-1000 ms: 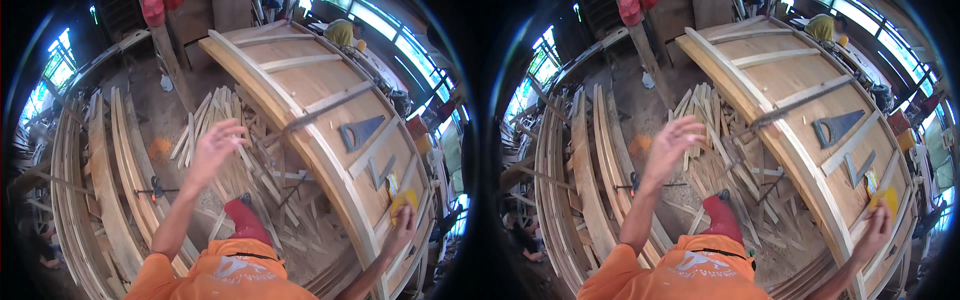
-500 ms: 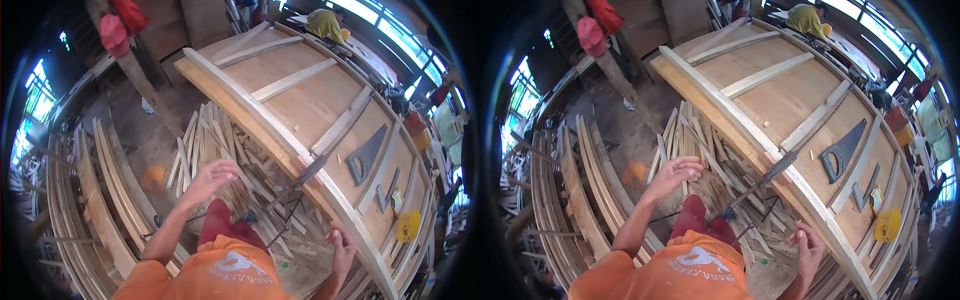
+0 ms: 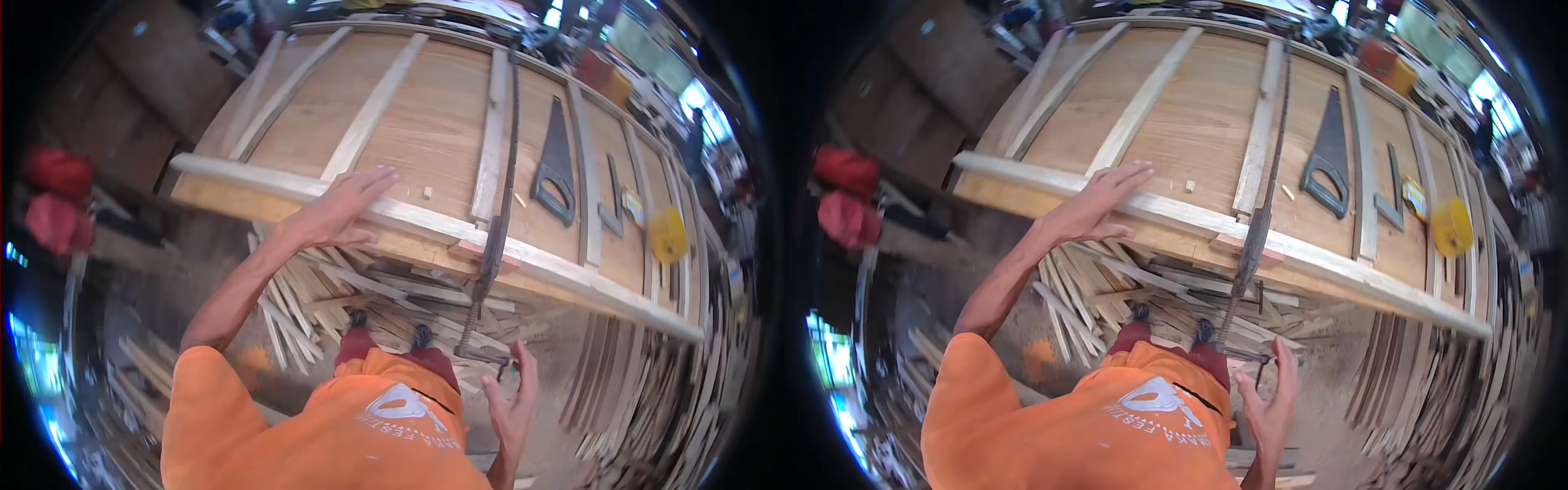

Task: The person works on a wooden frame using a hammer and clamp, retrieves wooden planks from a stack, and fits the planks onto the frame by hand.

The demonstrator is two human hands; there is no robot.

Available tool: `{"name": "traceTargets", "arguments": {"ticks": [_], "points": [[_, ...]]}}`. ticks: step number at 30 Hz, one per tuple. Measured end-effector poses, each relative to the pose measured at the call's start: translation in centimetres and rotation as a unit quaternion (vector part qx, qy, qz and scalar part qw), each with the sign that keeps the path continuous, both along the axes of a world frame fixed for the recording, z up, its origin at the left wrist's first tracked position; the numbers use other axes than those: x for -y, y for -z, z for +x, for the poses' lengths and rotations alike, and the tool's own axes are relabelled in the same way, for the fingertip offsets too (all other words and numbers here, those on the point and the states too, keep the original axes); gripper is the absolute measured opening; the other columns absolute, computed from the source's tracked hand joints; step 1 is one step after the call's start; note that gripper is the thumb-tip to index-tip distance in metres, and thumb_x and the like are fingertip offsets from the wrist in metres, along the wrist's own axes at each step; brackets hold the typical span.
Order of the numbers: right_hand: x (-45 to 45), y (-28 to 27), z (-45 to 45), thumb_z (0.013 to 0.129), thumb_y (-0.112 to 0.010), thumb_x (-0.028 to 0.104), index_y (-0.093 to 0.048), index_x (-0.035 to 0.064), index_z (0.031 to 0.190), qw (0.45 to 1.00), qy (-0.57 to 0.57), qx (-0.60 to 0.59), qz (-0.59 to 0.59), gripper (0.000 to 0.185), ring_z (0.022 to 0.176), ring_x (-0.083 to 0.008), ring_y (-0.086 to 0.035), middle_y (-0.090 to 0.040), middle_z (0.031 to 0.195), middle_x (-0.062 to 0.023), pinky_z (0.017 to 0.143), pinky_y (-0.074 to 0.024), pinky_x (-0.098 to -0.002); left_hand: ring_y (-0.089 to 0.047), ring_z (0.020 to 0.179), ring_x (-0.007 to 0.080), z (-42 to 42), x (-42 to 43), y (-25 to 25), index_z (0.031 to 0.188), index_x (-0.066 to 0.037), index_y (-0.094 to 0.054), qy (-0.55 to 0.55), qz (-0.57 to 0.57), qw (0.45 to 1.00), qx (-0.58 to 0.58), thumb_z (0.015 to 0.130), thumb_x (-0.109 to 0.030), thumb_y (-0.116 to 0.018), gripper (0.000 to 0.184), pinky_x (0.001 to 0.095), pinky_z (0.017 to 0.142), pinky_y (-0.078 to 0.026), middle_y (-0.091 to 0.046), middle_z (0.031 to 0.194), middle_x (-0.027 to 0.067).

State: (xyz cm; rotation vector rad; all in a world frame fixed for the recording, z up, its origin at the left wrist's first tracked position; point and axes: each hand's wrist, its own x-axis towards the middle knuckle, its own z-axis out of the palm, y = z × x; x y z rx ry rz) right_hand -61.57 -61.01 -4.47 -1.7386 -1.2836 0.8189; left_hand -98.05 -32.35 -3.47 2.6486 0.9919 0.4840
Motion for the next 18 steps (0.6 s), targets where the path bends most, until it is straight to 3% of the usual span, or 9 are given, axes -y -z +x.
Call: {"name": "traceTargets", "arguments": {"ticks": [2, 6, 7, 8, 11, 12, 14, 18], "points": [[-0.3, 1.3, -3.6, 0.085, -0.085, 0.017, -0.039, -0.0024, 0.158, 0.993, -0.017, 0.117, -0.009, 0.089, 0.143, -0.0405, -0.045, -0.049, 0.153, -0.0239, 0.12, -0.0345, -0.0469, -0.036, 0.153, 0.0393, -0.6, -2.7, 1.3, 0.163, -0.006, -0.032, 0.076, 0.011, 0.996, -0.045, 0.085, -0.038, -0.082, 0.098, 0.047, 0.125, -0.03, -0.038, 0.165, 0.0206], [-1.3, 4.5, -6.7, 0.082, -0.089, 0.024, -0.034, -0.003, 0.16, 0.971, 0.067, 0.23, -0.004, 0.098, 0.146, -0.046, -0.041, -0.038, 0.159, -0.0296, 0.121, -0.0343, -0.0485, -0.047, 0.144, 0.0392, -1.6, -5.3, 7.0, 0.154, -0.003, -0.043, 0.145, 0.022, 0.988, -0.047, 0.091, -0.038, -0.077, 0.08, 0.0468, 0.119, -0.039, -0.051, 0.154, 0.0213], [-1.3, 4.2, -7.1, 0.081, -0.09, 0.026, -0.032, -0.0028, 0.161, 0.97, 0.071, 0.232, -0.024, 0.102, 0.146, -0.0479, -0.039, -0.034, 0.161, -0.0315, 0.121, -0.0342, -0.0494, -0.052, 0.138, 0.0392, -1.4, -4.4, 6.5, 0.148, -0.002, -0.048, 0.097, -0.001, 0.994, -0.053, 0.092, -0.037, -0.076, 0.071, 0.0464, 0.115, -0.041, -0.056, 0.147, 0.0211], [-1.1, 3.9, -7.9, 0.081, -0.09, 0.026, -0.032, -0.0028, 0.161, 0.966, 0.097, 0.236, -0.048, 0.102, 0.146, -0.0479, -0.039, -0.034, 0.161, -0.0315, 0.121, -0.0342, -0.0494, -0.057, 0.133, 0.0392, -1.1, -4.2, 6.3, 0.141, -0.001, -0.052, 0.043, -0.014, 0.997, -0.061, 0.094, -0.035, -0.074, 0.062, 0.0461, 0.111, -0.044, -0.062, 0.139, 0.0209], [-1.3, 3.2, -9.5, 0.081, -0.091, 0.03, -0.028, -0.0046, 0.162, 0.954, 0.13, 0.267, -0.031, 0.108, 0.146, -0.0498, -0.039, -0.032, 0.161, -0.0343, 0.12, -0.0345, -0.0503, -0.06, 0.125, 0.0388, -1.2, -4.0, 7.1, 0.131, 0.0, -0.057, 0.04, 0.053, 0.998, -0.001, 0.094, -0.035, -0.074, 0.054, 0.0462, 0.105, -0.047, -0.065, 0.132, 0.0194], [-1.4, 3.6, -9.7, 0.08, -0.09, 0.032, -0.026, -0.0053, 0.162, 0.947, 0.135, 0.291, -0.032, 0.111, 0.146, -0.0493, -0.039, -0.034, 0.159, -0.0339, 0.121, -0.0346, -0.0501, -0.061, 0.119, 0.0363, -0.9, -3.9, 7.1, 0.125, -0.001, -0.058, 0.038, 0.075, 0.996, 0.025, 0.088, -0.033, -0.077, 0.052, 0.045, 0.101, -0.049, -0.065, 0.122, 0.0172], [-1.8, 4.7, -10.2, 0.079, -0.09, 0.033, -0.024, -0.0061, 0.163, 0.938, 0.141, 0.315, -0.036, 0.114, 0.146, -0.0488, -0.04, -0.036, 0.158, -0.0336, 0.121, -0.0347, -0.05, -0.061, 0.116, 0.0382, -1.0, -3.9, 7.2, 0.124, -0.001, -0.059, 0.036, 0.06, 0.997, 0.022, 0.088, -0.033, -0.077, 0.051, 0.0463, 0.099, -0.049, -0.065, 0.12, 0.0185], [-3.6, 5.8, -11.3, 0.074, -0.094, 0.044, -0.038, -0.0087, 0.151, 0.888, 0.196, 0.413, -0.045, 0.108, 0.132, -0.0513, -0.047, -0.04, 0.148, -0.0359, 0.111, -0.0388, -0.0555, -0.061, 0.108, 0.041, -0.7, -3.5, 6.8, 0.117, -0.001, -0.06, -0.002, 0.053, 0.999, 0.003, 0.085, -0.032, -0.08, 0.048, 0.0478, 0.094, -0.048, -0.064, 0.112, 0.019]]}}
